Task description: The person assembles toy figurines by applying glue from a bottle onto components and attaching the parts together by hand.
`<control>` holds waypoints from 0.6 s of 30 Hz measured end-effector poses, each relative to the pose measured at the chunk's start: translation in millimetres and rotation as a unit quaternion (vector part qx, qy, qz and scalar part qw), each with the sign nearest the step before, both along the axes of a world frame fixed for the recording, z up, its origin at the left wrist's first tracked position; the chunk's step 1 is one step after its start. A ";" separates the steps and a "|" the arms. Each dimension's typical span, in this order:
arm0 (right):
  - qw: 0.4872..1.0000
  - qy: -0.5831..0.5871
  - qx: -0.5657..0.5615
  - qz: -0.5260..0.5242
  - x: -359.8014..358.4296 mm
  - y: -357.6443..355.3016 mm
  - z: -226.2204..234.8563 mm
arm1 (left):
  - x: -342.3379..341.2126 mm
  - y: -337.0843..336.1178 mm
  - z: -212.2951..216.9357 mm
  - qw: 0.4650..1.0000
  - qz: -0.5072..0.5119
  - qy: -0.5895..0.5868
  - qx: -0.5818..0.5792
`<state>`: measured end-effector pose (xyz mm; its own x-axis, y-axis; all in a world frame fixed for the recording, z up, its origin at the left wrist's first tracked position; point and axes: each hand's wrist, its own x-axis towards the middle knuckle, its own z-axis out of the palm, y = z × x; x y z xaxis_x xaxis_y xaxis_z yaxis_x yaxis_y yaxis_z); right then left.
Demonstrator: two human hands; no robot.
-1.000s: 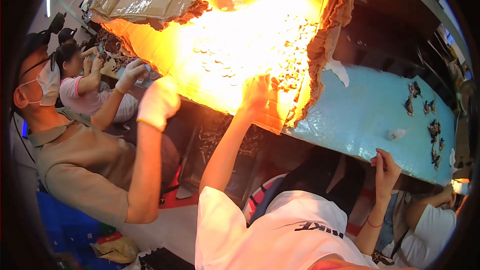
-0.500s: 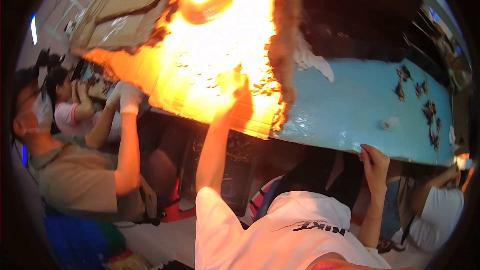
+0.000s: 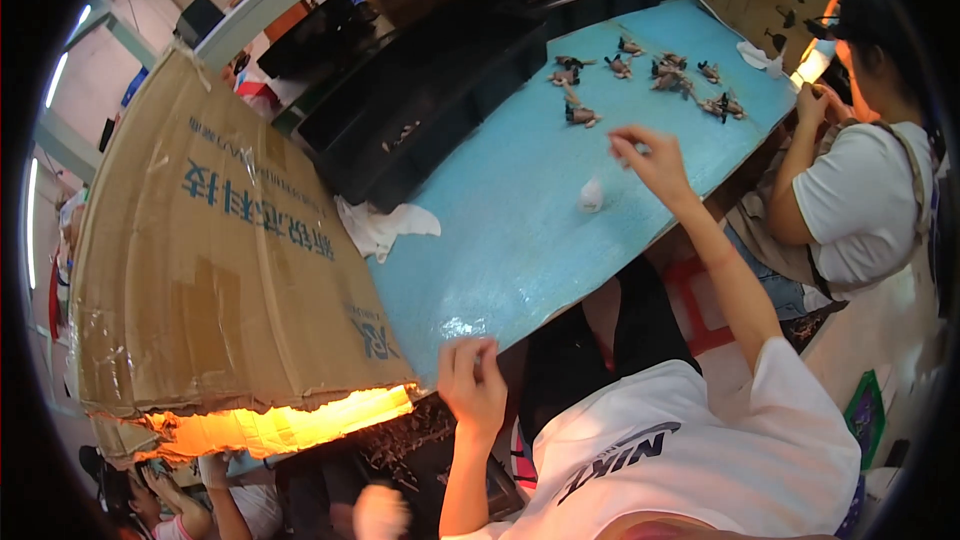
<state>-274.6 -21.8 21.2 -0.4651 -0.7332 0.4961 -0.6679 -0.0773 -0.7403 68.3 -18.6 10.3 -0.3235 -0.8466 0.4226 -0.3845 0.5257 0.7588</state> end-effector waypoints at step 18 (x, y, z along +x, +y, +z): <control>0.986 -0.077 0.138 0.046 -11.0 74.6 -1.8 | -94.6 16.8 7.6 0.958 -0.147 -0.016 -0.245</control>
